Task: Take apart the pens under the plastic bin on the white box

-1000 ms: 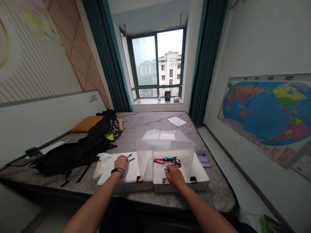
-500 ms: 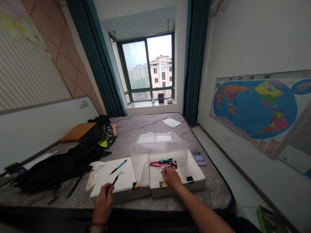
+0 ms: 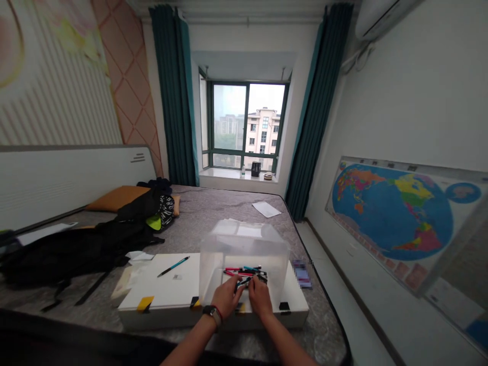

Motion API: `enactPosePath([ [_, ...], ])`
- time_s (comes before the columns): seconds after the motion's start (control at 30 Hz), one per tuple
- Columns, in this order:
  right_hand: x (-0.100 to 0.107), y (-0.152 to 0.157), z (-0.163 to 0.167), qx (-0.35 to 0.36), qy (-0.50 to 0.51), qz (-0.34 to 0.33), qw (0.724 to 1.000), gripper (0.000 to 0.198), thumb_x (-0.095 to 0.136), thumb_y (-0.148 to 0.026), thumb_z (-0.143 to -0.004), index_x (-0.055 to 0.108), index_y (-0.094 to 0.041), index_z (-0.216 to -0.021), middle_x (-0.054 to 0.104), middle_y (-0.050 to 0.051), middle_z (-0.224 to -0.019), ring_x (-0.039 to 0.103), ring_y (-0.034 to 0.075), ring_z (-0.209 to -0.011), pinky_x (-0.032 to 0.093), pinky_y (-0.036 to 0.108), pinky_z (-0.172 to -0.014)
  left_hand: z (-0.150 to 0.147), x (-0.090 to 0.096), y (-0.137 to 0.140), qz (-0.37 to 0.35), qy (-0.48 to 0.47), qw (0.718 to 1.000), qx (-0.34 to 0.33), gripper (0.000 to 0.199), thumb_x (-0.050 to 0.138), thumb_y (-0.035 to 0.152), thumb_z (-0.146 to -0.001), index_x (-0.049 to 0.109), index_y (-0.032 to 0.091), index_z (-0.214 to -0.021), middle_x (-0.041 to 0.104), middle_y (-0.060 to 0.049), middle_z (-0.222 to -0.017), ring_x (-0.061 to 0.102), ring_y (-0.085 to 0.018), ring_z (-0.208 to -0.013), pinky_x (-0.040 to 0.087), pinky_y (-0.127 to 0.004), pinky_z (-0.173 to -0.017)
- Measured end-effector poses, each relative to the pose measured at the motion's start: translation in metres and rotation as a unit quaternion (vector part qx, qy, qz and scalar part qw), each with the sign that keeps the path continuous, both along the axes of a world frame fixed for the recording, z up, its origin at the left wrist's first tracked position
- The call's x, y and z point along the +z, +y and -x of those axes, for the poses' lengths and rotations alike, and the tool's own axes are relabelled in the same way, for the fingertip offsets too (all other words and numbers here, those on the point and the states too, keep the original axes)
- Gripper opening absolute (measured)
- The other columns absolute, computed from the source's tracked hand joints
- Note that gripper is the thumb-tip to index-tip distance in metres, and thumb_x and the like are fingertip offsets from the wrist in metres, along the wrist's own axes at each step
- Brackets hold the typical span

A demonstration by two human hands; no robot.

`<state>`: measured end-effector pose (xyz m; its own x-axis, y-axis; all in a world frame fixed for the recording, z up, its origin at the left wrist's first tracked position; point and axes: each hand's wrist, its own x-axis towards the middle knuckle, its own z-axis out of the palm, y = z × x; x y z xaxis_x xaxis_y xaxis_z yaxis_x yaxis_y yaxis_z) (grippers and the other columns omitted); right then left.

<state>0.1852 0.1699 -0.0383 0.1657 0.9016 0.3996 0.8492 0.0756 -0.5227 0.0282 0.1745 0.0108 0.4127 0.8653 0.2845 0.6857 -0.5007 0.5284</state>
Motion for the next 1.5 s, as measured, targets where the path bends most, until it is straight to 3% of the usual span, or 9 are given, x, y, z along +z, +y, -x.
enactPosePath([
  [0.13,-0.002,0.003,-0.002,0.019,0.036,-0.014,0.999,0.025,0.035,-0.024,-0.090,0.057,-0.021,-0.078,0.063,0.005,-0.066,0.061,0.021,-0.065,0.034,0.026,-0.057,-0.002,-0.018,0.026,0.032,0.085,0.996,-0.012,0.024,0.041,0.036,-0.088,0.056,0.025,-0.103,0.069,-0.005,-0.097,0.063,-0.022,-0.092,0.045,-0.029,-0.076],
  [0.3,0.002,0.007,-0.006,0.068,0.145,-0.002,0.987,0.028,0.039,-0.035,-0.089,0.053,-0.022,-0.069,0.059,0.001,-0.056,0.058,0.018,-0.054,0.036,0.025,-0.052,0.001,-0.029,0.034,0.018,0.063,0.998,-0.018,0.027,0.035,0.036,-0.091,0.058,0.026,-0.100,0.068,-0.004,-0.096,0.063,-0.021,-0.090,0.043,-0.028,-0.076],
  [0.5,0.005,0.013,-0.011,0.108,0.355,0.097,0.923,0.042,0.038,-0.060,-0.085,0.048,-0.021,-0.069,0.054,-0.003,-0.046,0.047,0.013,-0.030,0.030,0.022,-0.032,0.000,-0.022,0.035,0.027,0.015,0.999,0.017,0.033,0.042,0.050,-0.087,0.057,0.026,-0.103,0.069,-0.004,-0.088,0.064,-0.021,-0.082,0.042,-0.026,-0.069],
  [0.77,0.002,0.014,-0.013,0.121,0.349,0.087,0.925,0.045,0.039,-0.062,-0.084,0.046,-0.021,-0.067,0.051,-0.005,-0.044,0.045,0.011,-0.031,0.032,0.021,-0.034,0.002,-0.019,0.029,0.001,-0.001,0.999,-0.039,0.034,0.036,0.050,-0.091,0.061,0.031,-0.103,0.067,-0.002,-0.099,0.062,-0.018,-0.091,0.042,-0.024,-0.077],
  [1.1,-0.001,0.019,-0.017,0.101,0.340,0.092,0.930,0.044,0.036,-0.058,-0.087,0.047,-0.020,-0.065,0.047,-0.006,-0.042,0.043,0.011,-0.030,0.031,0.021,-0.034,0.002,-0.029,0.032,0.012,-0.020,0.999,-0.024,0.033,0.042,0.049,-0.089,0.064,0.029,-0.103,0.066,-0.003,-0.101,0.058,-0.020,-0.100,0.043,-0.027,-0.084],
  [1.23,-0.003,0.021,-0.020,0.088,0.378,0.093,0.917,0.045,0.034,-0.057,-0.087,0.047,-0.020,-0.065,0.047,-0.005,-0.042,0.042,0.011,-0.031,0.030,0.021,-0.034,0.005,-0.033,0.032,-0.018,-0.030,0.999,0.006,0.033,0.047,0.046,-0.087,0.056,0.028,-0.113,0.066,-0.003,-0.104,0.061,-0.019,-0.094,0.044,-0.027,-0.080],
  [1.5,-0.002,0.021,-0.019,0.074,0.423,0.085,0.899,0.045,0.038,-0.058,-0.084,0.046,-0.020,-0.061,0.047,-0.005,-0.040,0.041,0.011,-0.030,0.028,0.021,-0.032,0.005,-0.032,0.033,-0.025,0.015,0.999,0.016,0.030,0.036,0.047,-0.092,0.057,0.025,-0.098,0.066,-0.003,-0.095,0.061,-0.018,-0.087,0.042,-0.026,-0.072],
])
